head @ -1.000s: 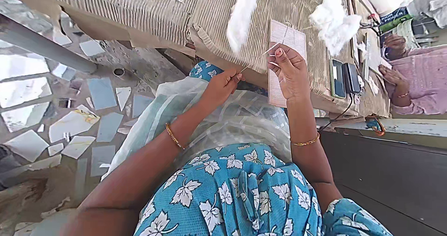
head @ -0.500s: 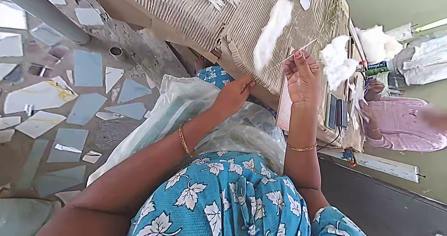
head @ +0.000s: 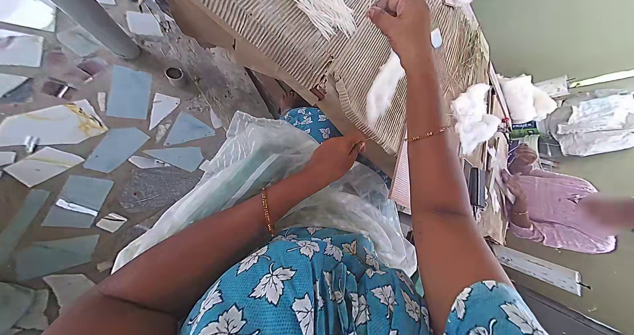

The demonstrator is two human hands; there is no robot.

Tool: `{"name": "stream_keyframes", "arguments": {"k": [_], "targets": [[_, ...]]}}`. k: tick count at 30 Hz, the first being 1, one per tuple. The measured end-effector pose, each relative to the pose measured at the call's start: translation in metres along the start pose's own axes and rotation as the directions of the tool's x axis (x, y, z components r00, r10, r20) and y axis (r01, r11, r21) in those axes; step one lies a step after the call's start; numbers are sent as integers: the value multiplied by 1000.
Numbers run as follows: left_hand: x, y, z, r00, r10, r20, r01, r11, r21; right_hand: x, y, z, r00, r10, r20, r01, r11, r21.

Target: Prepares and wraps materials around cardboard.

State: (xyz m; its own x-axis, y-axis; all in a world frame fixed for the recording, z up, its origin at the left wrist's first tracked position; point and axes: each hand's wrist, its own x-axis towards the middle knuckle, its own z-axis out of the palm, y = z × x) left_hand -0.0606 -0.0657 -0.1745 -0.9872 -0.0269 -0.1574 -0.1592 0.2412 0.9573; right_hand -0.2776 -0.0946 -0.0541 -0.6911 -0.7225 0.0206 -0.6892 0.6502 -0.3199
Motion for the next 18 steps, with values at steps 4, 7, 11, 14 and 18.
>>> {"name": "stream_keyframes", "arguments": {"k": [4,7,11,14,18], "targets": [[-1,0,-2,999,8,46,-12,995,95,38,-27,30,994,34,102,-14,982,-188],[-2,2,-7,999,-3,51,-2,996,92,32,-30,20,1000,15,-3,-15,991,-131],[-3,1,-4,1000,11,8,-12,997,75,-13,-6,-22,990,-4,-142,-6,998,-69],[-9,1,-1,992,76,-105,-75,997,18,-64,32,-49,974,61,-219,-73,996,-49],[-4,-6,0,915,203,-350,-227,973,-30,-133,75,-45,959,171,-225,-178,984,-10]]}}
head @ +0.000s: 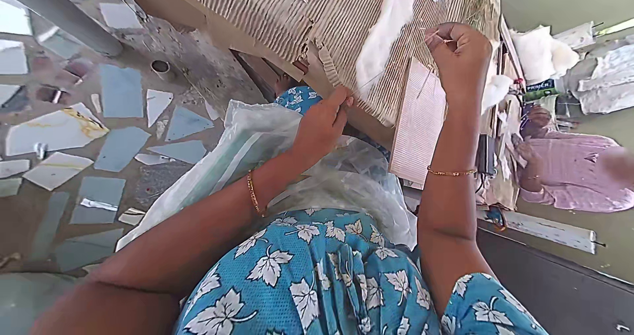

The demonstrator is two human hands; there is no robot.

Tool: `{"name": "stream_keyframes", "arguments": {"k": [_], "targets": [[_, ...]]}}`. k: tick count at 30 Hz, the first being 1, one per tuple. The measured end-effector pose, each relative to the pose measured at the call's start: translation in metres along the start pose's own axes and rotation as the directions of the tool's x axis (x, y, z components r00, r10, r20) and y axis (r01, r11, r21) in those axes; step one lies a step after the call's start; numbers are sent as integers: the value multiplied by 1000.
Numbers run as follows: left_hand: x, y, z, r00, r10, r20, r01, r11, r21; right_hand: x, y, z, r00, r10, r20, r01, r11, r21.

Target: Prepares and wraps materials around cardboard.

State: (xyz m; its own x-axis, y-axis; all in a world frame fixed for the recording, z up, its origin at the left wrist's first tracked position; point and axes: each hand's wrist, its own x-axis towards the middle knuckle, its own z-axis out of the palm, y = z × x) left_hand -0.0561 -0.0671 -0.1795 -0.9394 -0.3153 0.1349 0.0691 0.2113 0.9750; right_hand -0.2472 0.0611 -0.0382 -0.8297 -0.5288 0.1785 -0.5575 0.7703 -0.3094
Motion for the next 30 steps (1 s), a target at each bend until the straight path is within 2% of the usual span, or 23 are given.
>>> {"name": "stream_keyframes", "arguments": {"k": [3,5,9,13,18,23,30], "targets": [[4,-2,-1,980,83,-182,-94,994,-51,-45,23,19,999,-12,46,9,998,64],[12,0,-2,971,113,-209,-129,990,-63,-66,27,39,996,-84,32,79,989,127],[33,19,-2,973,174,-152,-158,981,110,-83,15,76,988,-149,-31,152,967,204],[56,36,-1,985,149,-91,-117,949,292,-82,-1,88,986,-159,-53,165,976,140],[65,15,0,994,88,-69,-62,949,311,-82,-5,98,989,-124,-76,129,989,67],[64,10,1,999,35,-9,-30,938,346,-79,-5,99,992,-112,-64,117,990,77],[63,9,3,1000,26,-18,-17,928,372,-81,3,92,996,-86,-13,87,988,127]]}}
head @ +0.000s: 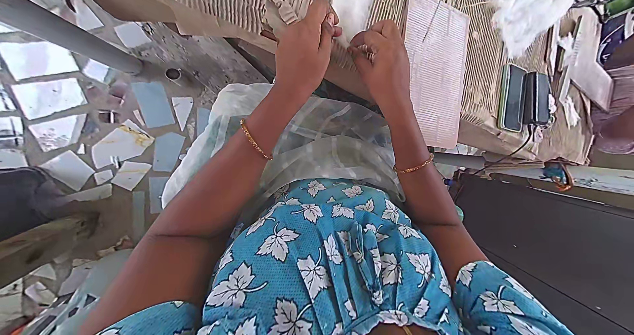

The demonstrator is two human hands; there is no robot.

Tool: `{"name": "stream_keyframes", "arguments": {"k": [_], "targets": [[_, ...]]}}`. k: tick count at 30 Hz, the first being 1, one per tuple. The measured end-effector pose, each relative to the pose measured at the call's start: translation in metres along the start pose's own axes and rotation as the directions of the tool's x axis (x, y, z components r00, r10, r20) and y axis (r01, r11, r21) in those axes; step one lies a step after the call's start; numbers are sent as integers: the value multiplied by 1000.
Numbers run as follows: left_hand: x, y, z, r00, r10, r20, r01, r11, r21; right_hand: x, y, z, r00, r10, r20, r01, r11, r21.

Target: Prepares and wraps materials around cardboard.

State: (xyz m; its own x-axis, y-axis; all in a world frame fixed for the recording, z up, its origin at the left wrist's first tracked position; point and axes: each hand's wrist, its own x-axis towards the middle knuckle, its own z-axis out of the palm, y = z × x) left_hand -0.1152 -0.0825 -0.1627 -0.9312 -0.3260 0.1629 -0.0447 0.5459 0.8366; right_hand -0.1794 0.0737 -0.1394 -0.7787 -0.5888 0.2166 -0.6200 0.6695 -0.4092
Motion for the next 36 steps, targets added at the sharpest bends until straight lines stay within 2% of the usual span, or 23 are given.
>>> {"name": "stream_keyframes", "arguments": {"k": [6,12,16,19,22,24,28,32,36], "targets": [[2,-1,-1,1000,4,4,-4,1000,-2,-17,17,-20,999,49,23,-53,979,196],[-4,-3,6,976,186,-115,-191,981,-36,-45,48,-67,981,194,7,-182,904,387],[-19,14,21,951,304,-49,-304,953,4,-67,72,-89,950,311,-23,-279,881,382],[-26,37,36,929,367,54,-366,930,-37,-79,89,-94,934,357,-22,-323,868,377],[-27,68,55,929,318,189,-318,947,-31,-85,98,-94,920,392,-9,-364,863,349],[-20,83,70,933,286,216,-294,956,2,-80,100,-96,916,401,9,-383,868,315],[-3,95,92,914,194,357,-238,968,83,-77,105,-99,902,422,88,-429,858,281],[1,96,105,899,193,392,-246,965,87,-73,113,-104,897,418,148,-443,859,256],[-2,103,113,902,178,393,-231,969,91,-71,113,-107,915,362,178,-390,906,166]]}}
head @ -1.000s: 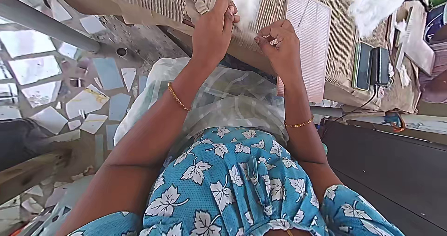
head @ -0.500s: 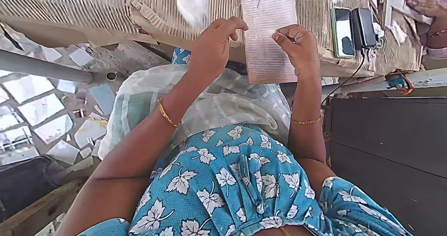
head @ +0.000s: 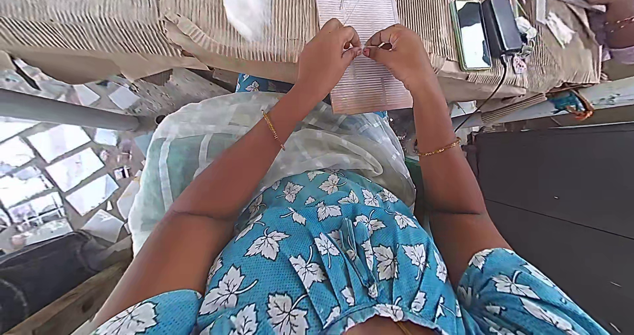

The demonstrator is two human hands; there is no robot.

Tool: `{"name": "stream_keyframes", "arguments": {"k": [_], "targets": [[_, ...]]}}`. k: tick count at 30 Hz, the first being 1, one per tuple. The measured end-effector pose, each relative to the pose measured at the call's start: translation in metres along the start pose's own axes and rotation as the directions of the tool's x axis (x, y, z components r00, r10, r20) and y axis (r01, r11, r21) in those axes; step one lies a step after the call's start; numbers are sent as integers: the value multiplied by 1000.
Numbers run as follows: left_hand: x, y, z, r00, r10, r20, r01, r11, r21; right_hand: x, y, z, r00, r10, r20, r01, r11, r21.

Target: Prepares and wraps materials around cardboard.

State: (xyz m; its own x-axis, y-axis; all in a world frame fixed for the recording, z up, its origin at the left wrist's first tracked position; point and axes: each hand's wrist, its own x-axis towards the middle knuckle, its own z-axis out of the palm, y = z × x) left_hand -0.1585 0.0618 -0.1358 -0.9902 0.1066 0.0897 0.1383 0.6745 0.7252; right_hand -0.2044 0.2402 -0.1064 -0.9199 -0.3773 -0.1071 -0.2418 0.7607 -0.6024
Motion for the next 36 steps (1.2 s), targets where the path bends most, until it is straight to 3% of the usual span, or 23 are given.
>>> {"name": "stream_keyframes", "arguments": {"k": [9,36], "targets": [[2,1,6,999,-41,-27,42,998,42,-3,14,5,994,-81,-69,79,996,-32],[9,14,12,999,-35,-32,39,990,138,-5,26,-1,997,-18,-79,24,997,75]]}}
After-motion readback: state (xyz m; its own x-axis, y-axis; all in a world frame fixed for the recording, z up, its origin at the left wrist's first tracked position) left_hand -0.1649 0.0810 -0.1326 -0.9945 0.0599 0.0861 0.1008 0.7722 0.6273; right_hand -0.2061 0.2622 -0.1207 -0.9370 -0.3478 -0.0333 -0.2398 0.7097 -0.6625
